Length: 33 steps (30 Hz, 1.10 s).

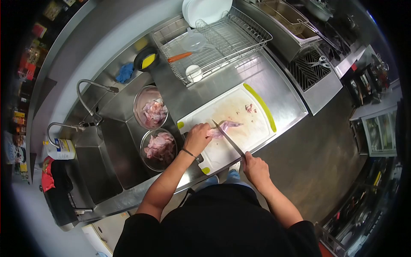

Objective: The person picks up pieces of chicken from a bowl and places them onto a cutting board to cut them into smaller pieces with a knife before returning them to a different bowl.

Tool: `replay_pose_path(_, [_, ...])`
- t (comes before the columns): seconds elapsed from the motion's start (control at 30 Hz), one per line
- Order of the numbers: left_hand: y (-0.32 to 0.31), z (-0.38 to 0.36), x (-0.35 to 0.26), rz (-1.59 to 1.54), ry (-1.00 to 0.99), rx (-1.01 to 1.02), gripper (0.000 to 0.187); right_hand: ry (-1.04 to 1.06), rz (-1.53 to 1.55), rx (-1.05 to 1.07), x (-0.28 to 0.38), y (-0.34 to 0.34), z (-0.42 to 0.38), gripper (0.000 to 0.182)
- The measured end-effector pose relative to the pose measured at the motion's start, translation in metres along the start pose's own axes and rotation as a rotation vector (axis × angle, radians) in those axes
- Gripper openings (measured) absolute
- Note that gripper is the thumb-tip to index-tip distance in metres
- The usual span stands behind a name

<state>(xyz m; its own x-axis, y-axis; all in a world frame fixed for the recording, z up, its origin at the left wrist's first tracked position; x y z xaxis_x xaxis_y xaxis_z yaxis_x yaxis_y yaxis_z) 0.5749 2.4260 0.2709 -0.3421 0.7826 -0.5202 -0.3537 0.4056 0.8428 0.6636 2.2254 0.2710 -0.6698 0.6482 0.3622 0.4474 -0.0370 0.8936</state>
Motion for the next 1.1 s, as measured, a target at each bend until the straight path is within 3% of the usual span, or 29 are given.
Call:
replay_pose_path(0.07, [-0.001,0.001,0.004,-0.049,0.051,0.004,0.023,-0.024,0.013,0.01,-0.002,-0.005,-0.003,0.017])
replay_pose_path(0.13, [-0.024,-0.004,0.018,-0.138,0.257,0.279,0.023,-0.046,0.038,0.014,-0.005,-0.01,-0.003,0.017])
replay_pose_path(0.17, [-0.025,-0.003,0.019,-0.129,0.25,0.285,0.023,-0.051,0.048,0.01,-0.006,-0.011,-0.002,0.017])
replay_pose_path(0.43, [-0.003,0.008,-0.033,0.279,-0.026,0.116,0.016,-0.053,0.177,0.076,0.005,0.011,-0.007,0.019])
replay_pose_path(0.63, [-0.035,0.009,-0.04,0.401,-0.178,0.195,0.015,-0.083,0.154,0.099,-0.003,-0.008,-0.005,0.019])
replay_pose_path(1.1, [-0.028,-0.005,-0.023,0.162,-0.091,0.029,0.015,0.009,0.023,0.123,0.016,-0.015,0.029,0.007])
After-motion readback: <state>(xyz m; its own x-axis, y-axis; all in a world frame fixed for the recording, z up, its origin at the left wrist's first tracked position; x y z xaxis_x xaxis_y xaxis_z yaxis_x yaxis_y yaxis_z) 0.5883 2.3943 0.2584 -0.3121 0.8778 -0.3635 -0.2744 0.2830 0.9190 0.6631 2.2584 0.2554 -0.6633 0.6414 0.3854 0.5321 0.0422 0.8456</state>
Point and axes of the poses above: each hand's wrist, its own z-axis towards the middle knuckle, its own y-axis out of the back of the hand, x = y × z, the point moved 8 cm from there along z, towards the middle knuckle, and after that the axes turned 4 degrees about -y, right-handed, at the moved point
